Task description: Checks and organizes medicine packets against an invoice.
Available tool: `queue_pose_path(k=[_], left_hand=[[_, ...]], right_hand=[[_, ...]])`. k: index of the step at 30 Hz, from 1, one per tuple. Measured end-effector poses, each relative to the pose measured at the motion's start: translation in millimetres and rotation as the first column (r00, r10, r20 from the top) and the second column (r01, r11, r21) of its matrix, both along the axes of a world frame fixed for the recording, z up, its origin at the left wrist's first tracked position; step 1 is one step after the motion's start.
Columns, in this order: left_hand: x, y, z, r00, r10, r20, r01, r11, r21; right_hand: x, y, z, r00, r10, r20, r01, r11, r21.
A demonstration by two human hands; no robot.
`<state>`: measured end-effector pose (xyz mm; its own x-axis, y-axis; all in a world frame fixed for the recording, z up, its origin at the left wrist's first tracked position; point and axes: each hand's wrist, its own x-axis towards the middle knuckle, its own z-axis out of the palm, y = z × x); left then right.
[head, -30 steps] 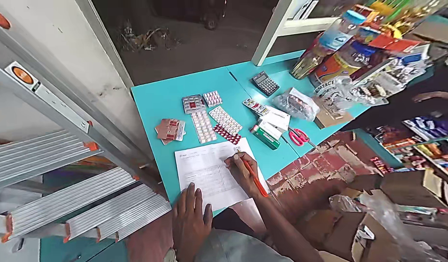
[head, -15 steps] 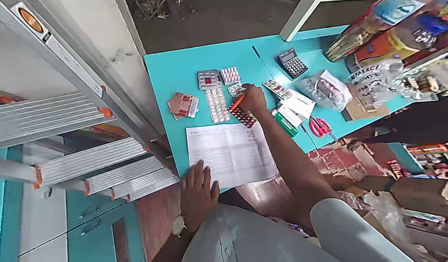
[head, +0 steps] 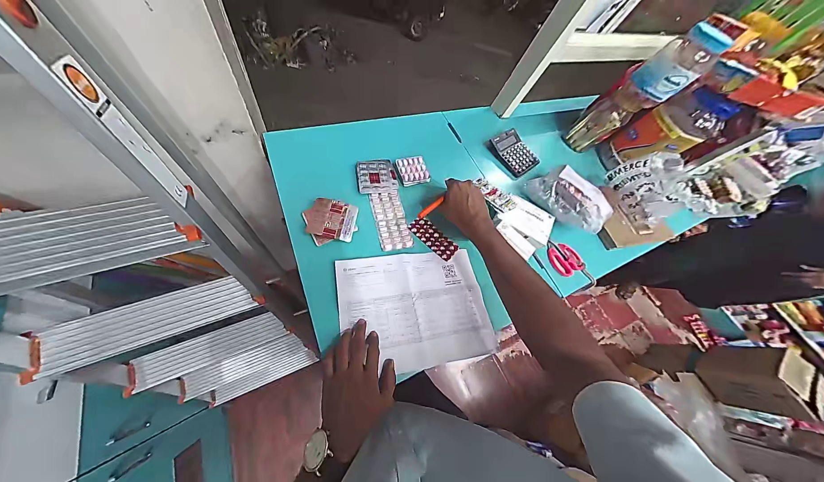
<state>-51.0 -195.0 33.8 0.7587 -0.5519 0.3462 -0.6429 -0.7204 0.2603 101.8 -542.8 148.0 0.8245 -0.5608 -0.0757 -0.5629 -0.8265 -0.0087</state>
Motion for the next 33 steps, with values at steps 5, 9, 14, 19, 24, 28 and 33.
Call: queue_pose_path(k=[5,9,14,19,24,28,33], left_hand=[[-1.2,1.1,0.4,1.0,-0.014,-0.004,0.014,1.0,0.005],[-0.7,1.7,2.4,1.0,-0.011,0.0,0.011,1.0,0.017],[-0.8,1.1,2.0,1.0,-0.011,0.015,0.011,1.0,0.014],[-0.7,2.2,2.9,0.999,-0.035,0.018,0.035,0.999,0.022],[-0.2,2.9,5.5,0.999,-0.038,-0.007,0.038,0.999,0.017],[-0.4,2.3,4.1,0.999,-0.037,0.004,0.037,0.999,-0.003],[0.7,2.1,2.5,0.999,-0.032,0.013,0.032,0.999,0.018]], right_hand=[[3.8,10.1,10.5,0.995,-0.009,-0.097,0.006,1.0,-0.031],[9.3,15.0,14.2,1.0,-0.029,0.002,0.029,0.995,-0.098],[4.3,71.2,34.2,0.974,0.14,0.18,-0.137,0.99,-0.028],[23.2,124.4,0.7,0.969,0.175,0.173,-0.195,0.975,0.103],[36.8,122.5,-36.5,0.973,0.066,0.219,-0.108,0.977,0.185],[23.6,115.2,-42.6,0.953,-0.105,0.283,0.026,0.963,0.27],[16.8,115.9,-47.7,0.97,-0.143,0.197,0.094,0.967,0.237]])
